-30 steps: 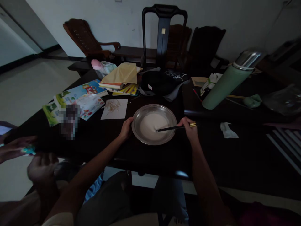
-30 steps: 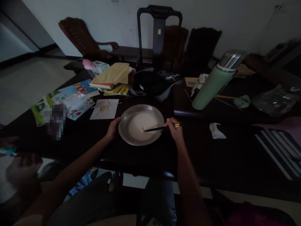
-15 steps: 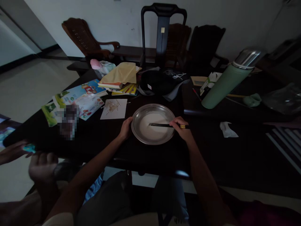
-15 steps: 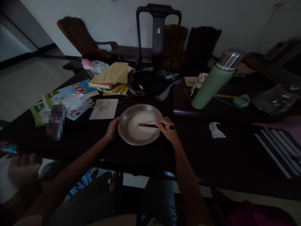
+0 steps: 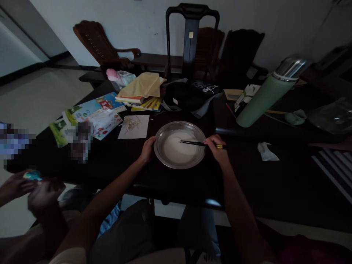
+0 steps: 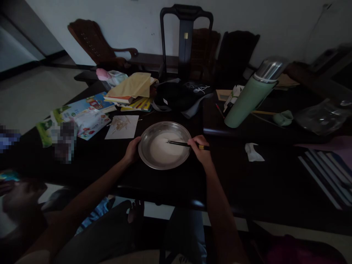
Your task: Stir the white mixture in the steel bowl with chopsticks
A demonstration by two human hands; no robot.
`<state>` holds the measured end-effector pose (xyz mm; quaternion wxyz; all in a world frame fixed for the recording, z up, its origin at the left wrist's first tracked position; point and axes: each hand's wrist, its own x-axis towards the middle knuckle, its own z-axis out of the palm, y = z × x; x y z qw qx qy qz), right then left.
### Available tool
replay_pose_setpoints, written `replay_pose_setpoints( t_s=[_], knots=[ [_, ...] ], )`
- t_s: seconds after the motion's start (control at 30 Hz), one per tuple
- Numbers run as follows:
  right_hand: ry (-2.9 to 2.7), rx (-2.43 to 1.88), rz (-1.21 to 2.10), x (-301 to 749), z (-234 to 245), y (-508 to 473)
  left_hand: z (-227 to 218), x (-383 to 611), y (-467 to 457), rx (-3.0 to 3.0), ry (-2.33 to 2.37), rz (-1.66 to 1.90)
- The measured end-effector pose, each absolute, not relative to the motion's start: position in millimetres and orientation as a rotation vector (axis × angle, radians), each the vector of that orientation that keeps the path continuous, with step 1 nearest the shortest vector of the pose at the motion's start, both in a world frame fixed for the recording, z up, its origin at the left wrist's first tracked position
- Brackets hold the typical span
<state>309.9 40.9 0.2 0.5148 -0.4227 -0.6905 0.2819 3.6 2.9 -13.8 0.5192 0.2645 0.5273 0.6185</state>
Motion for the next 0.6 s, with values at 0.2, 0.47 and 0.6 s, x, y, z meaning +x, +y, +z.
replay_pose_setpoints(
  t_s=[0.2, 0.47, 0.6],
  knots=[
    [-1.595, -1.011, 0.814, 314, 1, 40, -12, 5, 3, 0.603, 1.254, 1.485],
    [-1.531, -1.061, 0.686, 313, -2, 41, -14, 4, 3, 0.595, 1.256, 1.479],
    [-1.557, -1.033, 0.782, 313, 0, 39, -16, 3, 3, 0.613, 1.277, 1.481]
  ],
)
